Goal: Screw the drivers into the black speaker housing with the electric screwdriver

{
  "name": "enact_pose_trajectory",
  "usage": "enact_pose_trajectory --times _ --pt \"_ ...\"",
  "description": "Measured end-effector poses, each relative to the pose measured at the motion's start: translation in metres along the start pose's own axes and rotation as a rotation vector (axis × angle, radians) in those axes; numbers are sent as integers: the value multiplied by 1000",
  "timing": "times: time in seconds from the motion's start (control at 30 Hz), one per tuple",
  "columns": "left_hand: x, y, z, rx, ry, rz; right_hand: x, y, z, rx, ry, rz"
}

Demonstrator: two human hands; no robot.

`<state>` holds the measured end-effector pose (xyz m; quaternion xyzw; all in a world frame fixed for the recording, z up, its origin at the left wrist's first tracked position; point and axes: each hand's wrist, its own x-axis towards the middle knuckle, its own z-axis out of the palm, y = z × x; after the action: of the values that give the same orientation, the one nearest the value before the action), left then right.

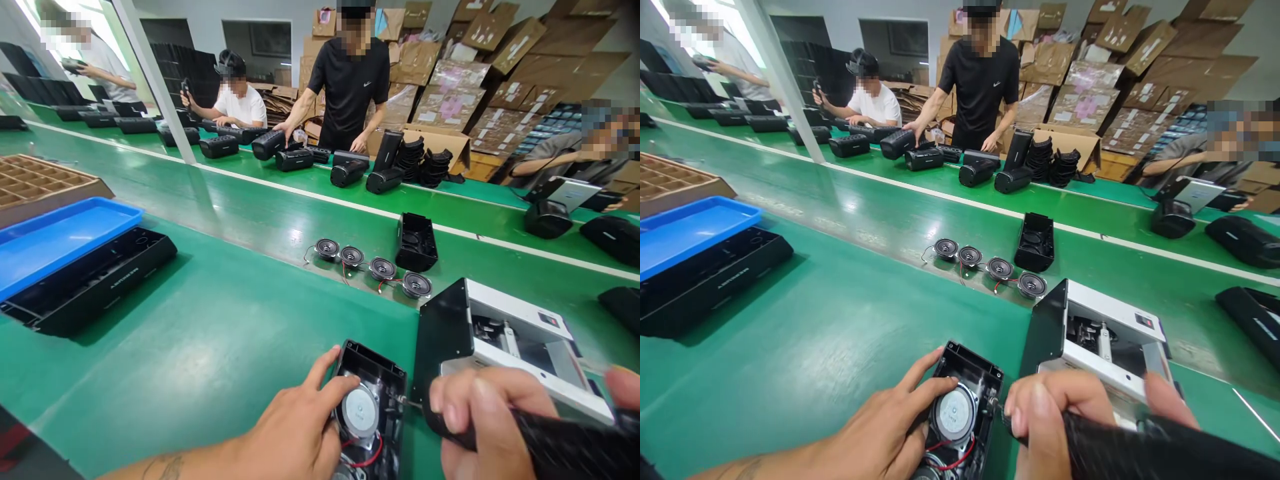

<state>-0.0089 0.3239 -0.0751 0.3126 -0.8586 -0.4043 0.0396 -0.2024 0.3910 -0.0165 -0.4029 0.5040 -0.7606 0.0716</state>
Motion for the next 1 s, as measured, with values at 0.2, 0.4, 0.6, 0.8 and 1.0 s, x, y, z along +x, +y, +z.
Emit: enact_pose_trajectory --times 0.2,0.4,0.6,0.8,1.0 --pt "4 12 -12 -18 -102 -60 -9 11 10 -36 78 95" --pt "4 10 -10 18 -116 -57 -10 19 14 -11 74 116" --pt "6 10 -11 48 -130 -59 -7 20 19 45 40 85" --pt "5 6 -8 29 -67 9 -7 20 18 76 34 122" --pt "-1 10 -10 -25 -40 17 -7 29 11 66 -46 120"
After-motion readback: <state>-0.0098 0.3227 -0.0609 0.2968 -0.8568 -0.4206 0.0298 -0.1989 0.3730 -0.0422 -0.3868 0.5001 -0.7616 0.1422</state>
